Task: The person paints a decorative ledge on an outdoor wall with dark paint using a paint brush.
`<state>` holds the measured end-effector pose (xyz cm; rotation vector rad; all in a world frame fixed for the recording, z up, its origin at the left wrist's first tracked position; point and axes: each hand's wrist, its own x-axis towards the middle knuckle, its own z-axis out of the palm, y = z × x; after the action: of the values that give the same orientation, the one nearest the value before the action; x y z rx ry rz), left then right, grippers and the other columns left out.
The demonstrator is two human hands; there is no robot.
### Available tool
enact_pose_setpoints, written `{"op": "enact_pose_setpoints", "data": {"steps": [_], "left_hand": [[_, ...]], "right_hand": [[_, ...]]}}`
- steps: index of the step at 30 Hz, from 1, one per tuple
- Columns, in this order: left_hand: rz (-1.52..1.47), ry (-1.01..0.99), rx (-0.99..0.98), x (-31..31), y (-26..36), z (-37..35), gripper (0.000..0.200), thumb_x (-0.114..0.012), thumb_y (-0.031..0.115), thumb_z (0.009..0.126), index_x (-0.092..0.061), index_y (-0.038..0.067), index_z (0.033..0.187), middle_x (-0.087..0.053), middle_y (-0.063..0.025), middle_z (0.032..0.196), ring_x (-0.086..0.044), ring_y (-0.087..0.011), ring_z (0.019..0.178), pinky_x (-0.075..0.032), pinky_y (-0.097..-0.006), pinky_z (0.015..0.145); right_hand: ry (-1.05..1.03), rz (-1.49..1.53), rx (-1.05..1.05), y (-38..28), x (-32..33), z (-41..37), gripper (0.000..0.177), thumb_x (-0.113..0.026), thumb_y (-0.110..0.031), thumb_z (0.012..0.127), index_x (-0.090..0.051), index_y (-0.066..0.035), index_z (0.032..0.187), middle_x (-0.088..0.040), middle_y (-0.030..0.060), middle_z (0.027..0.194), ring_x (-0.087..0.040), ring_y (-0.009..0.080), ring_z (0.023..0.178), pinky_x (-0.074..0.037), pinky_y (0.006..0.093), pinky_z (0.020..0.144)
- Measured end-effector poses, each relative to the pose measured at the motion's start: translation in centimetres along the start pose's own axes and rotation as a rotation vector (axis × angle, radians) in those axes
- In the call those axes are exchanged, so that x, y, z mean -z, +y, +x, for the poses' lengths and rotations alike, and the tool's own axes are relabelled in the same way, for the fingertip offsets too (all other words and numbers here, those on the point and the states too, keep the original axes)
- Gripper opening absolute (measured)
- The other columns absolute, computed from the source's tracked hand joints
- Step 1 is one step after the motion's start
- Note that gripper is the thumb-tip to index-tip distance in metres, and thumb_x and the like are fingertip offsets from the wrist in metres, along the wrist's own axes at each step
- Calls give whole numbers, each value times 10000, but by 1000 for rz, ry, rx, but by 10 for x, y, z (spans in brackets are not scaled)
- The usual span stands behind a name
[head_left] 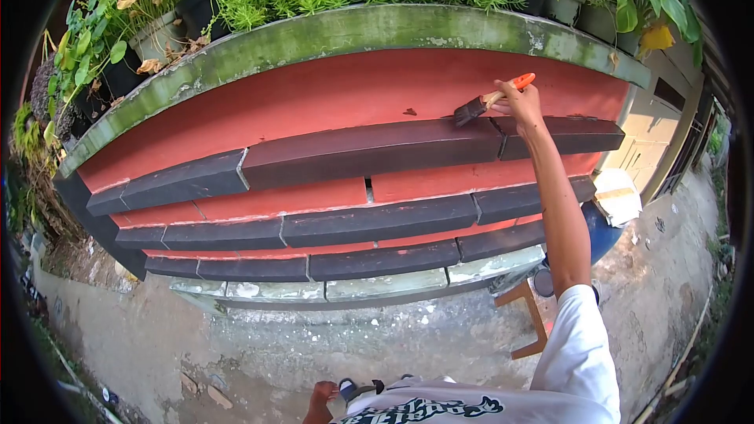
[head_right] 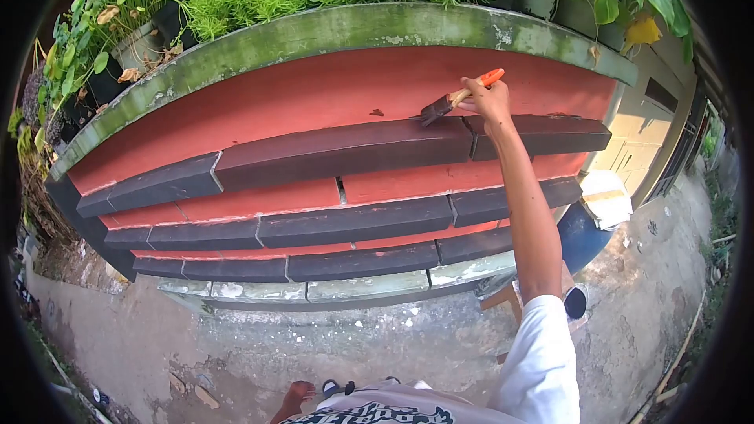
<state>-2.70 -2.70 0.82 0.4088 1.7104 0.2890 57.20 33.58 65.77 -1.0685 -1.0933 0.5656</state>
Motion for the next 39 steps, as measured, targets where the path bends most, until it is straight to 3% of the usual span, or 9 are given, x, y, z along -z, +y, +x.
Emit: {"op": "enact_pose_setpoints", "data": {"steps": [2,6,9,16,20,24,31,35,39], "left_hand": [[-15,5,-2,-3,0,2,234,-574,223,948,-671,92,1117,-726,-68,1020,-698,-215,835,-530,-380,679],[-67,8,-40,-4,4,-11,244,-572,229,953,-674,92,1128,-727,-73,1047,-699,-215,869,-533,-389,716],[-82,21,-35,8,2,-15,242,-573,240,957,-678,104,1126,-724,-63,1056,-700,-220,901,-530,-391,740],[-78,-11,58,29,-9,-9,180,-604,238,936,-672,101,1032,-709,-30,956,-684,-196,801,-509,-366,661],[-67,-25,35,40,-2,1,186,-612,248,935,-668,103,1036,-711,-38,962,-684,-197,800,-507,-368,655],[-98,-57,-14,45,11,12,202,-611,247,936,-671,97,1059,-715,-51,980,-687,-200,807,-517,-371,660],[-34,-34,-32,41,30,12,231,-589,222,946,-673,85,1112,-717,-61,994,-689,-209,818,-527,-363,654],[-46,-23,-28,45,27,-1,231,-568,212,954,-673,84,1114,-718,-56,999,-691,-207,818,-518,-352,639],[-30,-42,21,53,10,13,235,-572,255,955,-680,114,1109,-717,-49,1048,-700,-209,928,-528,-398,770]], "right_hand": [[-87,166,-31,4,-46,-18,287,-717,-128,924,-595,112,1024,-704,232,942,-748,274,821,-658,295,675],[-157,353,-143,9,-119,-43,336,-757,-173,911,-591,87,1045,-678,208,963,-739,273,852,-664,315,717],[-89,421,-145,4,-139,-57,362,-793,-194,888,-596,67,1044,-665,196,981,-727,274,891,-666,354,761],[76,338,-151,9,-105,-88,339,-824,-238,866,-610,-4,988,-652,93,899,-709,202,822,-659,335,753],[180,316,-126,16,-98,-93,319,-827,-302,862,-571,-111,864,-639,48,782,-670,147,666,-649,311,629],[276,369,-77,6,-98,-109,367,-845,-330,840,-552,-108,845,-625,58,763,-663,144,623,-635,307,574],[226,407,63,11,-130,-131,263,-799,-235,892,-626,-37,892,-662,82,831,-677,146,644,-637,307,609],[68,226,196,24,-151,-144,152,-759,-123,908,-668,-4,886,-682,76,858,-692,150,742,-608,286,715],[94,-120,566,31,-171,-156,129,-760,-75,876,-664,9,863,-699,82,866,-695,170,836,-527,306,741]]}}
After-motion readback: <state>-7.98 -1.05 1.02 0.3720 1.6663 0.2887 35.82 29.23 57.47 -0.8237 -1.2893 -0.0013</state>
